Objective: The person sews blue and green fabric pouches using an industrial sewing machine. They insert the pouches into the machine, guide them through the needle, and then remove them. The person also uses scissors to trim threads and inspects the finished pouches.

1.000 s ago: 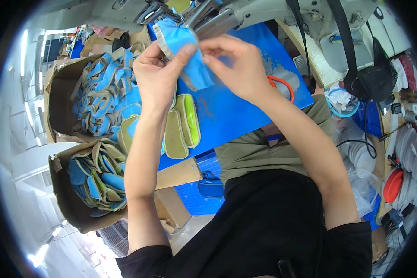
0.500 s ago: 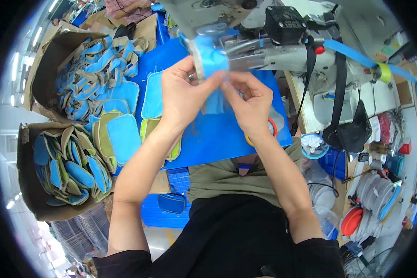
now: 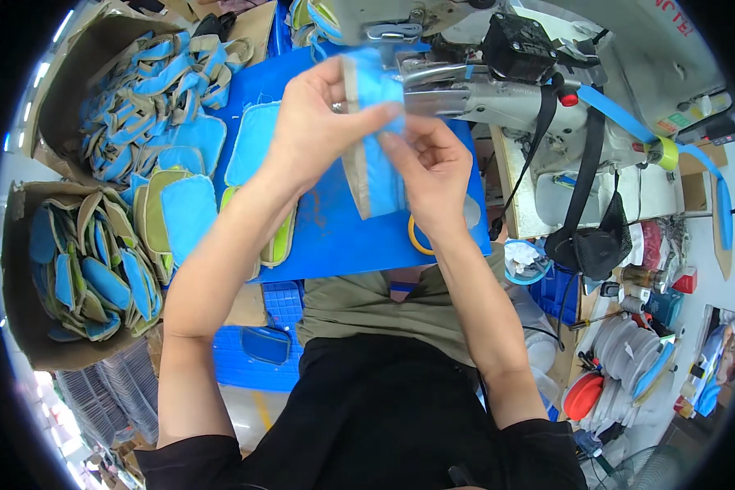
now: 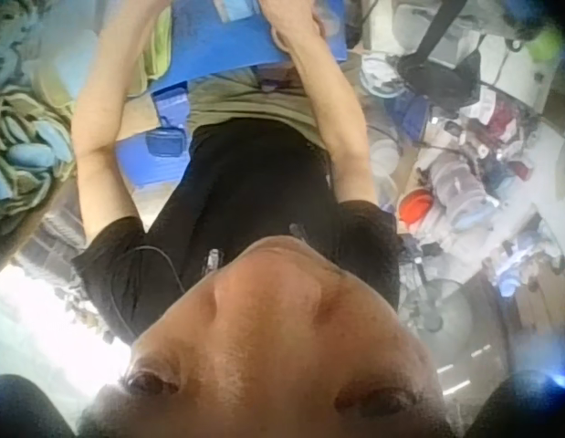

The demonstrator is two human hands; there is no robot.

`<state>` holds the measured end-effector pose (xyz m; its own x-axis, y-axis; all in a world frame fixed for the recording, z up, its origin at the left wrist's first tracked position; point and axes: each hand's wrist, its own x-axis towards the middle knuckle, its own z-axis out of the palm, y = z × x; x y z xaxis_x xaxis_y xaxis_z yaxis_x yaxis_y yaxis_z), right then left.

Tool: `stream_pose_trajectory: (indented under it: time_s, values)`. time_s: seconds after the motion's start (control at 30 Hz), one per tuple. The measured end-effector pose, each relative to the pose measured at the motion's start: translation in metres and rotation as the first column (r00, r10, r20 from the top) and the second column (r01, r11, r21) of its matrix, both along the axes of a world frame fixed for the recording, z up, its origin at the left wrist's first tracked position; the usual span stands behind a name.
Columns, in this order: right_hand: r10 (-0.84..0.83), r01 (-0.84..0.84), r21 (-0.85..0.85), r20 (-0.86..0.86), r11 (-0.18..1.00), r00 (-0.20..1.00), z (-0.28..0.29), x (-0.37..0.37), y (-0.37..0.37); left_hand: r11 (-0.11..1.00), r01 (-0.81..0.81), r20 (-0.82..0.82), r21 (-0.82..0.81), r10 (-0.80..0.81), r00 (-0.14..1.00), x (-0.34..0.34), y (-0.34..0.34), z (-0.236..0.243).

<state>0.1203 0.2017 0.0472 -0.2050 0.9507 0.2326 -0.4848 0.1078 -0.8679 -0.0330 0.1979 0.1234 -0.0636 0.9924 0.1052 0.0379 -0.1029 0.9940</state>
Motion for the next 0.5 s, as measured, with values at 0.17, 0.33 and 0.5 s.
stream_pose_trajectory:
  time_s: [0.17,0.33,0.5]
  values:
    - [-0.018,0.019,-0.034,0.03,0.999,0.999,0.002,0.004,-0.006,1.0,0.018,-0.026,0.016,-0.018,1.0,0.001,0.002,0.004]
    - [0.066,-0.075,-0.204,-0.049,0.976,0.997,0.028,0.01,-0.012,0.997,-0.001,0.026,-0.082,0.003,1.0,-0.003,0.005,0.013]
    - [0.128,-0.135,-0.22,-0.045,0.966,0.991,0.04,0.018,-0.012,0.999,-0.004,0.124,-0.051,0.01,0.992,0.002,0.004,0.014]
